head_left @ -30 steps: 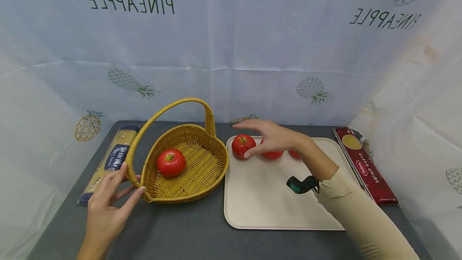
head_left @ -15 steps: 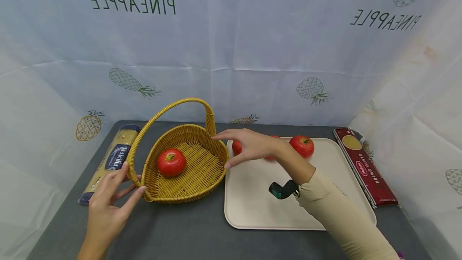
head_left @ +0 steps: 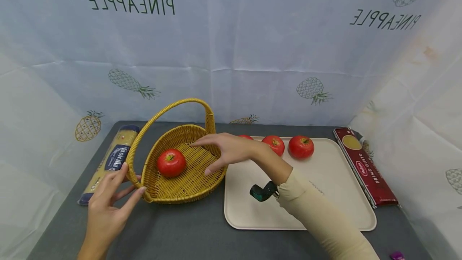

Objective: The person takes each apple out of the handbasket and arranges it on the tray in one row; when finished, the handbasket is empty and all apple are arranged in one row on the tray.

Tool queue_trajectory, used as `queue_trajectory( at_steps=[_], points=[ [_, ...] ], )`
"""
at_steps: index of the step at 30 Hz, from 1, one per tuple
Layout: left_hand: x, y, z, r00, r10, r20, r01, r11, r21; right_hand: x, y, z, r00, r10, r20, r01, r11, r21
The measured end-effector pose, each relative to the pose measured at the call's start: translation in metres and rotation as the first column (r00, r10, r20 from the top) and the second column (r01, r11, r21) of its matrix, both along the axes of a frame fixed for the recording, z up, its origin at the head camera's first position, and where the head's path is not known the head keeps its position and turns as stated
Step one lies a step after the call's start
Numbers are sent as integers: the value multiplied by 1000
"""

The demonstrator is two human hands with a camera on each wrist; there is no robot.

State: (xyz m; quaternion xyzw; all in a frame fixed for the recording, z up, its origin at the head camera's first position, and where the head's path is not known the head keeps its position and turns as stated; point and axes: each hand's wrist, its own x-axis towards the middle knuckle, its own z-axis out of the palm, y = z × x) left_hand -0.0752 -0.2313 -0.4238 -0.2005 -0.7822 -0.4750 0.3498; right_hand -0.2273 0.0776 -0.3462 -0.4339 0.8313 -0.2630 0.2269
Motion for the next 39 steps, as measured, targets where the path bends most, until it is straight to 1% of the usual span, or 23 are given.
queue_trajectory(
  at_steps=[8,11,16,19,21,28,33,39],
  points=[
    [3,0,2,999,15,31,-14,1000,-14,-3,-20,2,996,-11,89,13,1000,-27],
    [4,0,3,999,15,37,-15,1000,-16,-7,-28,5,998,16,57,-15,1000,-18],
    [5,1,4,999,18,43,-17,1000,-18,-15,-42,5,995,91,-38,-91,996,-16],
    [4,0,3,999,17,42,-17,1000,-18,-18,-49,4,993,106,-59,-107,994,-14],
    [4,0,2,999,14,39,-13,1000,-17,-20,-54,5,993,105,-55,-106,994,-9],
    [6,1,5,998,34,59,-33,999,-26,-27,-68,4,995,97,-8,-97,995,-4],
    [5,0,4,999,18,48,-17,1000,-25,-33,-76,0,997,82,9,-82,997,13],
    [4,0,2,999,5,42,-4,1000,-19,-39,-87,-4,997,76,1,-76,995,57]
  ],
)
